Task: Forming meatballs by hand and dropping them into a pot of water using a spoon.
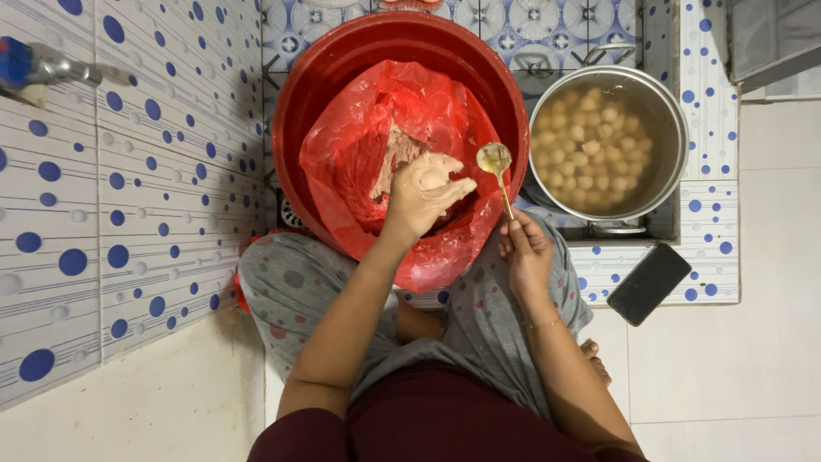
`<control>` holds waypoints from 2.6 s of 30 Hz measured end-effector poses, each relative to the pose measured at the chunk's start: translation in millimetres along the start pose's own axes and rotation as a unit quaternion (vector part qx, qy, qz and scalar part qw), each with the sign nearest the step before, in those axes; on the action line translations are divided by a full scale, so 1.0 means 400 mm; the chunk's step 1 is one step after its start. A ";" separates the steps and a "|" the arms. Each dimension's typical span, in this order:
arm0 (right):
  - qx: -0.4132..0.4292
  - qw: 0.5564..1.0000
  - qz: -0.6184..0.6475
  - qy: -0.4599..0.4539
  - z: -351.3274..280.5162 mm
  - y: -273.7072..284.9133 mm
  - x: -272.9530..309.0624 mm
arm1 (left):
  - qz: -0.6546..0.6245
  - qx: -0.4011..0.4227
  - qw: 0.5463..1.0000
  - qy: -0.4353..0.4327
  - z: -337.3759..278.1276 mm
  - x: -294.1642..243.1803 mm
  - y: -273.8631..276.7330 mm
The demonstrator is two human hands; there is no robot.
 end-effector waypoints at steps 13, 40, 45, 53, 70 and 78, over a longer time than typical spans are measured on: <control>0.077 0.801 -0.469 0.365 -0.125 -0.248 0.404 | 0.108 -0.005 0.994 0.034 -0.018 0.001 0.000; -0.016 0.953 -0.290 -0.090 0.164 0.190 0.094 | 0.708 0.158 0.679 0.110 0.036 0.409 0.144; -0.102 0.770 -0.612 0.147 0.354 0.398 0.239 | 0.681 0.136 0.704 0.145 0.034 0.247 0.119; -0.162 0.709 -0.651 0.216 0.558 0.598 0.239 | 0.677 0.100 0.700 0.204 0.022 0.380 0.204; -0.044 0.806 -0.517 0.284 0.192 0.315 0.216 | 0.460 0.022 0.885 0.063 0.144 0.298 0.180; -0.140 0.968 -0.180 0.101 0.041 0.229 0.034 | 0.727 0.184 0.611 0.254 0.138 0.404 0.159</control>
Point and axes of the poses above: each hand's wrist, its own z-axis towards the middle knuckle, its own y-axis out of the back of the hand, x = y × z, the point moved 5 cm from there along z, towards the middle knuckle, and after that the axes turned 8 degrees about z, right-handed, at the moved point
